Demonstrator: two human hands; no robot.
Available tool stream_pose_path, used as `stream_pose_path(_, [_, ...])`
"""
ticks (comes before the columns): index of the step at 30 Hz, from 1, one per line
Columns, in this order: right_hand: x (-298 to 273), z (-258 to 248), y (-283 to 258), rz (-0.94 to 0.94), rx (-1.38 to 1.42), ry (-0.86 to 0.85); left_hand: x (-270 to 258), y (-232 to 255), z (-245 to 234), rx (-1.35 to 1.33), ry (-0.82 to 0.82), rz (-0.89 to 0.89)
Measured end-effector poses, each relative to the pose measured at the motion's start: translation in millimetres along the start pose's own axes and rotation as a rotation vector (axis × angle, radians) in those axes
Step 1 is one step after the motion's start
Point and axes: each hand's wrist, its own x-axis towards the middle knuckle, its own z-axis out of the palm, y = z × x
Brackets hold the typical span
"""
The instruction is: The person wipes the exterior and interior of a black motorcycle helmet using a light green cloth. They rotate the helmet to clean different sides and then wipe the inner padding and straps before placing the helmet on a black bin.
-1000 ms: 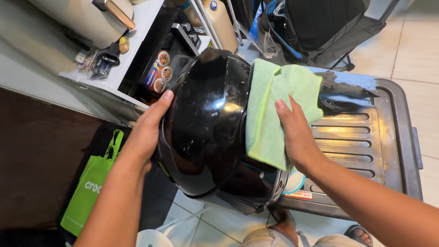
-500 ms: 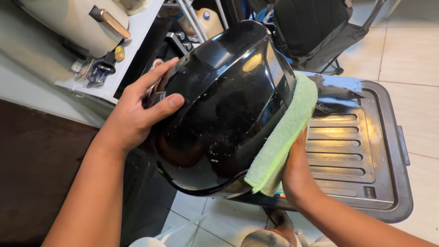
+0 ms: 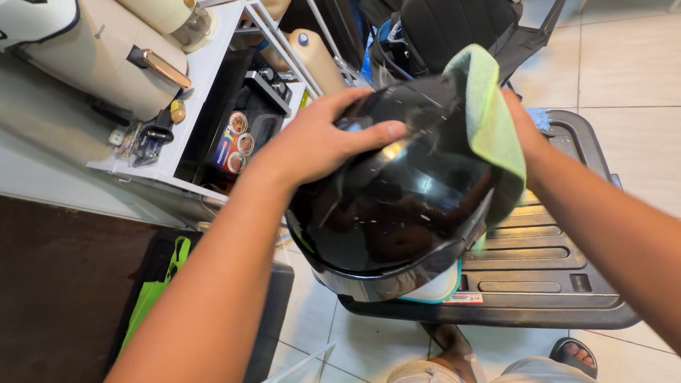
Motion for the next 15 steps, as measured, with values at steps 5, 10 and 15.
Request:
stream_pose_path(5, [-40.7, 2.5, 1.7, -0.189, -0.421, 0.186, 17.1, 6.9, 21.5, 0.189, -0.039, -0.077])
stream_pose_path(10, [-79.1, 30.4, -14.2, -0.894, -1.327, 0.004, 8.9, 18.7, 39.7, 0.323, -0.038, -0.062])
stream_pose_path(15, [-41.8, 49.8, -33.4, -0.476, -1.273, -0.228, -7.5, 30.1, 56.0, 0.438, 0.039, -0.064])
